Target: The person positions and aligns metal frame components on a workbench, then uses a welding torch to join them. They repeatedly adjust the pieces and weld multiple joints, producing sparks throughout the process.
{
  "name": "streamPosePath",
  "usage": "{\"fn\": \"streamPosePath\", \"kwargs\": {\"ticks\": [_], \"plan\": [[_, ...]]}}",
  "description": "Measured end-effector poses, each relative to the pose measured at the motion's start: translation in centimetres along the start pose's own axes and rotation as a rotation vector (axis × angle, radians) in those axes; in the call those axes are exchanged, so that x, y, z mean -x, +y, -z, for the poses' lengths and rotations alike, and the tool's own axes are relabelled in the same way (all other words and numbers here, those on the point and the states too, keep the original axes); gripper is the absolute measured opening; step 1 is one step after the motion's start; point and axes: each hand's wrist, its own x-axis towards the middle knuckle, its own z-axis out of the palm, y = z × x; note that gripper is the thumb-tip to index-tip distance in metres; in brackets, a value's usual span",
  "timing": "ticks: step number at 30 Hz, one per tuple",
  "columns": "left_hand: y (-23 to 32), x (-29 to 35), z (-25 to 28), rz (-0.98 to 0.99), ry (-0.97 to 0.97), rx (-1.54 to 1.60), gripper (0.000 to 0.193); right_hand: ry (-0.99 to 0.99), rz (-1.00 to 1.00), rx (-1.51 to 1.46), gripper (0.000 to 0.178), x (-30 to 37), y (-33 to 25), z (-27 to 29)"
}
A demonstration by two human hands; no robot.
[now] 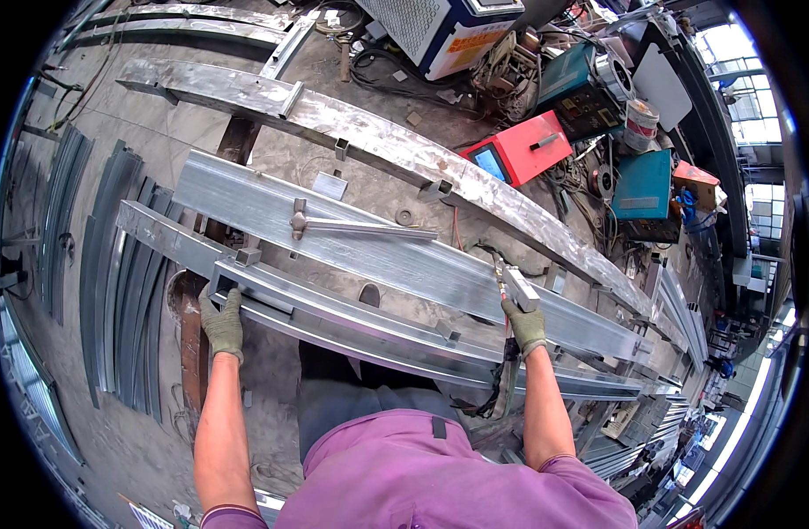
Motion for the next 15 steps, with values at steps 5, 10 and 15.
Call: {"fn": "streamPosePath", "kwargs": {"ticks": [5, 10, 15], "plan": [[0.1, 0.0, 0.0, 0.058, -0.019, 0.077, 0.058, -0.124, -0.016, 0.034, 0.045, -0.3, -1.2, 1.0], [-0.2, -0.1, -0.3, 0.090, 0.006, 0.087, 0.062, -0.027, 0.301, -0.290, 0.028, 5.8, -4.4, 1.4], [0.7, 0.5, -0.4, -0.017, 0.021, 0.119, 0.066, -0.222, 0.218, -0.401, 0.026, 15.2, -11.1, 1.8]]}}
